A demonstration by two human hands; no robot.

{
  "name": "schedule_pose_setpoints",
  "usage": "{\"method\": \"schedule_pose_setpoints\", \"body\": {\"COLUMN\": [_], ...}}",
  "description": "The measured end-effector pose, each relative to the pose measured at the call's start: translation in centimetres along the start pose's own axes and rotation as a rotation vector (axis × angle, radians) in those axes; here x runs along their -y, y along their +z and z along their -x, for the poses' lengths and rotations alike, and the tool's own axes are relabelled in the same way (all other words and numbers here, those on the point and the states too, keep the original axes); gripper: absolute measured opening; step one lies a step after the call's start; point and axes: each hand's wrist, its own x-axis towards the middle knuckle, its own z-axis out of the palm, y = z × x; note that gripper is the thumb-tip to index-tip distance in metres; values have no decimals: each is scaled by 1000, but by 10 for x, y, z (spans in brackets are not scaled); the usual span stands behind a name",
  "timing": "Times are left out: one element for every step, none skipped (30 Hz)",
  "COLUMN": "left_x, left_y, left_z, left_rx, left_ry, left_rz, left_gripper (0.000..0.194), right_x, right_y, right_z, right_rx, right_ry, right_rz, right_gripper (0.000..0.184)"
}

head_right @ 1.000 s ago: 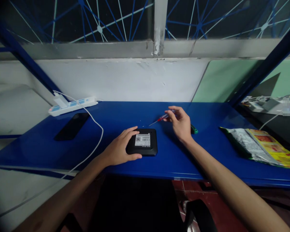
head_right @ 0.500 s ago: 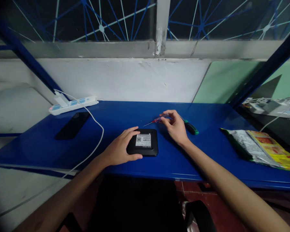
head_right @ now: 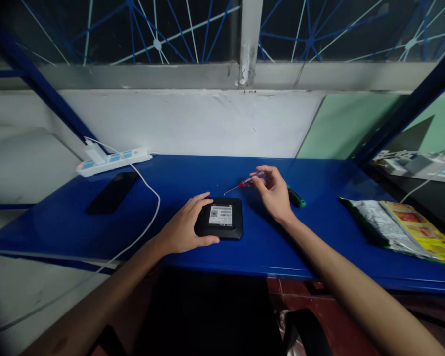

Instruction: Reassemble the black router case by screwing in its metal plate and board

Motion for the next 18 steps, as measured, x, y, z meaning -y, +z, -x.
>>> {"method": "schedule_pose_setpoints", "body": {"left_x": [0, 0, -1, -1, -1, -1, -1, -1, -1, -1, 0, 0, 0, 1, 1, 1, 1, 1], "left_y": [0, 0, -1, -1, -1, -1, -1, -1, -1, -1, -1, -1, 0, 0, 1, 1, 1, 1], "left_z": [0, -1, -1, -1, -2, -2, -2, -2, -2, -2, -2, -2, -2, -2, -2, -2, -2, -2], "left_rx": [-4, -8, -11, -13, -16, -20, -23, -27, -29, -29, -30, -32, -37, -43, -49, -57, -60, -58], "left_ry": [-2, -2, -2, 0, 2, 2, 1, 0, -1, -2, -2, -1, 0, 2, 5, 8, 10, 11], "left_rz": [-5, -10, -15, -18, -20, -20, -20, -19, -20, -22, -25, -28, -32, -35, -37, -37, -37, -36], "left_gripper": [93, 93, 93, 93, 93, 93, 92, 92, 92, 93, 93, 94, 94, 94, 93, 92, 92, 92], "right_x": [1, 1, 2, 2, 3, 3, 3, 4, 4, 5, 6, 6, 7, 7, 8, 8, 8, 8], "right_y": [-1, -3, -4, -5, -6, -7, -7, -7, -7, -6, -5, -5, -4, -3, -3, -3, -3, -3], "right_z": [-1, -2, -4, -5, -6, -6, -6, -7, -6, -6, -5, -4, -3, -2, -1, -1, 0, 0], "right_rx": [-11, -21, -31, -38, -43, -41, -30, -10, 17, 43, 69, 95, 118, 137, 153, 165, 173, 177], "right_ry": [3, 12, 25, 42, 60, 80, 100, 122, 145, 167, 187, 205, 220, 234, 247, 260, 272, 282], "right_rz": [-15, -32, -53, -77, -104, -132, -156, -175, -186, -193, -196, -197, -197, -198, -198, -196, -192, -187], "right_gripper": [29, 31, 32, 34, 36, 37, 38, 39, 38, 38, 38, 39, 39, 39, 39, 39, 39, 39]}}
